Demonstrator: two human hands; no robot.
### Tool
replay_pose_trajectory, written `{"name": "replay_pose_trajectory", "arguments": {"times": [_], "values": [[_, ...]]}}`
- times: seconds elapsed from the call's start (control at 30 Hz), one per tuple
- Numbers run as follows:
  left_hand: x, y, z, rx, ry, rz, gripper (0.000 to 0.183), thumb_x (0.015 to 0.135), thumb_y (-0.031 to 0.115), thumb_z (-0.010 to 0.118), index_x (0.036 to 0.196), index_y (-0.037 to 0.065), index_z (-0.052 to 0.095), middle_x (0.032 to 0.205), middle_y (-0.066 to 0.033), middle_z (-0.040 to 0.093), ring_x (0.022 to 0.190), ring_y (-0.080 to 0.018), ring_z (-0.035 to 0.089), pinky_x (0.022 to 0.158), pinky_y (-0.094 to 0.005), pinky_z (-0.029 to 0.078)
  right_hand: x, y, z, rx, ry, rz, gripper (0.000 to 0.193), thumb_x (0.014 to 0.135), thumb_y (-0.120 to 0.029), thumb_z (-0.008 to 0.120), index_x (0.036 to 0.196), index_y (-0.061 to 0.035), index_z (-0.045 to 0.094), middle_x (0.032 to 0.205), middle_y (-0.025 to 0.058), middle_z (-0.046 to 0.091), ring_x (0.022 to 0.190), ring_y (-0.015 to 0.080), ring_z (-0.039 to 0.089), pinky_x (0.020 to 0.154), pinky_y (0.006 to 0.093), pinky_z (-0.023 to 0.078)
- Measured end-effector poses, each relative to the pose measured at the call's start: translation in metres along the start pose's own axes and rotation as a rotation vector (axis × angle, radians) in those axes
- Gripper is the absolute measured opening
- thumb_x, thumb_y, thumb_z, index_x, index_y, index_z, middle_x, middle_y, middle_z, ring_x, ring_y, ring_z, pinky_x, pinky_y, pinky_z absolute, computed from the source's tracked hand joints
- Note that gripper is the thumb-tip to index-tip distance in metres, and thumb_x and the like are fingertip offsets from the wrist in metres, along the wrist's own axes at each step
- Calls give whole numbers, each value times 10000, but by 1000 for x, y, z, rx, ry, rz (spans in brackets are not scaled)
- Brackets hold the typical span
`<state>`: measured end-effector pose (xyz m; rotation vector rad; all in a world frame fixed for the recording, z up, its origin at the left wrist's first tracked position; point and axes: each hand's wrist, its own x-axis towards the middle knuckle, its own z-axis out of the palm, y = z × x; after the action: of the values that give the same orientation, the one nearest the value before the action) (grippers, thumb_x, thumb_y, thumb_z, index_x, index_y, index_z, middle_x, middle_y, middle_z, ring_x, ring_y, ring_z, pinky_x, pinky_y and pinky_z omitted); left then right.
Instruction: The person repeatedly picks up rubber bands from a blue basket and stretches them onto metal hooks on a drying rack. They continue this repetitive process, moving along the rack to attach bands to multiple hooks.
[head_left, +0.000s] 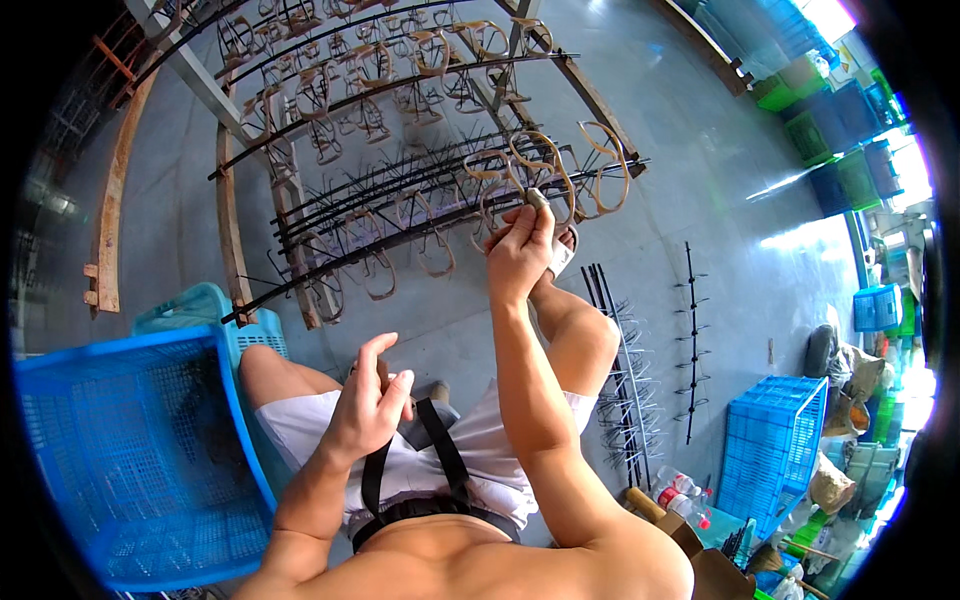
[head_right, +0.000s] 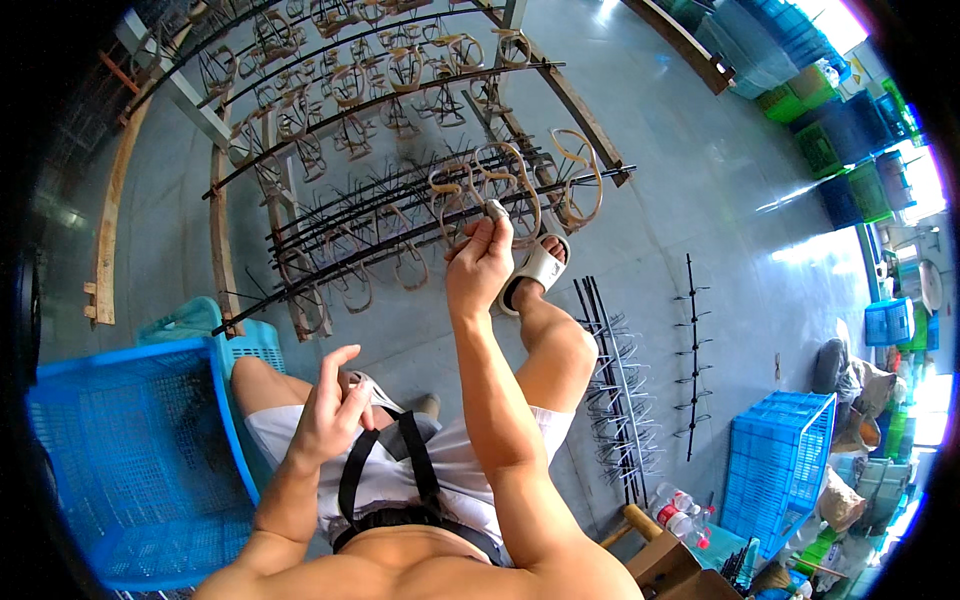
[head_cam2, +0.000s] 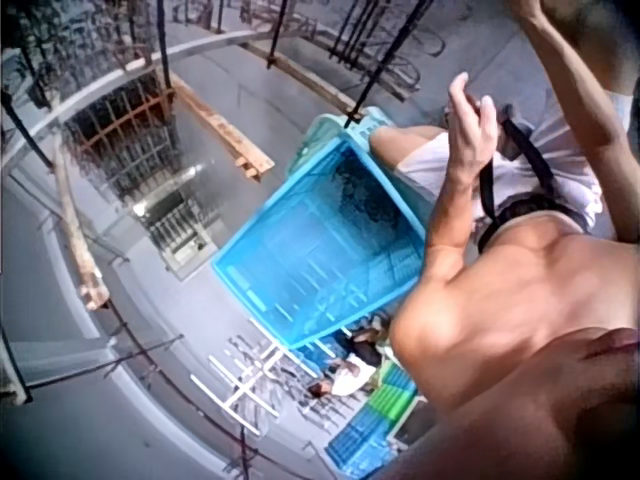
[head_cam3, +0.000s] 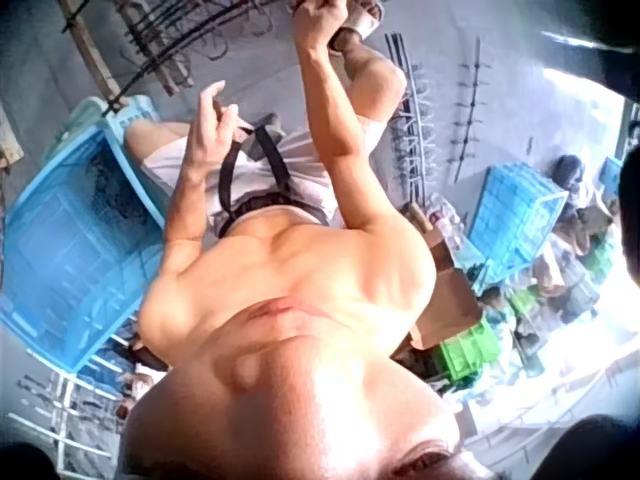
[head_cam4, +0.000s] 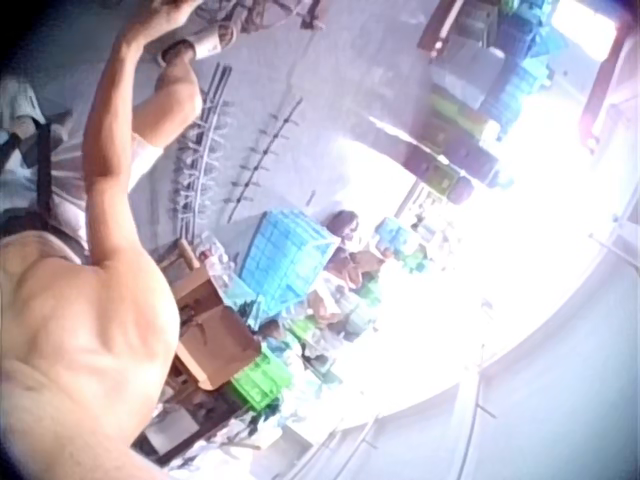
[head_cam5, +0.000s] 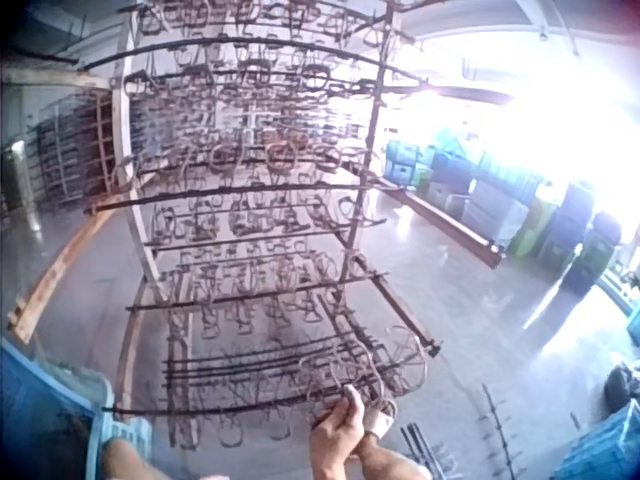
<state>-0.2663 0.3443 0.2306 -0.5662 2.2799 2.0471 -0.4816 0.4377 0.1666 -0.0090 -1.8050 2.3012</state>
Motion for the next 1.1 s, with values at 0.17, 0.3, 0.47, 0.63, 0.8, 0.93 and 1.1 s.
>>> {"name": "replay_pose_trajectory", "arguments": {"times": [0.17,0.3,0.47,0.63,0.8,0.93,1.1], "values": [[-2,-12,-20,504,-18,87,228,775,29,509,1000,-10,519,575,-91,494,547,-224,525,544,-357,392,-2,11,1,62,-26,30,145,968,-141,403,1023,-39,489,689,5,497,447,68,438,385,220,388],[-6,-25,-31,571,-98,171,266,772,29,499,1034,-15,490,665,-109,570,658,-255,564,660,-356,423,-8,11,6,181,-43,58,173,971,-142,396,1053,-24,493,677,3,474,470,64,445,412,219,406],[-11,-29,-35,642,-56,325,313,783,15,493,1084,-40,422,871,-167,631,870,-318,596,795,-381,440,-8,14,11,351,3,88,167,972,-141,392,1053,-36,494,714,5,470,495,69,463,403,224,424],[-13,-35,-43,554,-78,-8,253,839,61,528,1067,-19,453,882,-181,633,838,-314,612,745,-374,463,-6,14,12,395,16,76,169,973,-143,390,1055,-37,494,715,6,466,497,69,463,394,226,421],[-10,-29,-40,444,-7,-87,189,834,69,591,989,-22,533,784,-135,639,658,-179,624,580,-284,475,-7,10,13,398,3,94,178,972,-146,393,1070,-36,493,709,5,462,493,66,457,386,222,408],[-8,-28,-38,366,51,-77,156,823,44,611,959,-20,568,760,-70,632,641,-91,584,560,-232,465,-9,8,12,384,-47,98,191,973,-151,398,1091,-36,493,702,1,460,483,62,448,381,216,393],[-8,-36,-39,276,100,-66,142,839,46,598,969,-6,574,784,-44,624,663,-85,579,563,-219,478,-13,6,12,281,-62,96,164,971,-158,405,1068,-46,473,716,6,462,471,74,430,383,213,390]]}}
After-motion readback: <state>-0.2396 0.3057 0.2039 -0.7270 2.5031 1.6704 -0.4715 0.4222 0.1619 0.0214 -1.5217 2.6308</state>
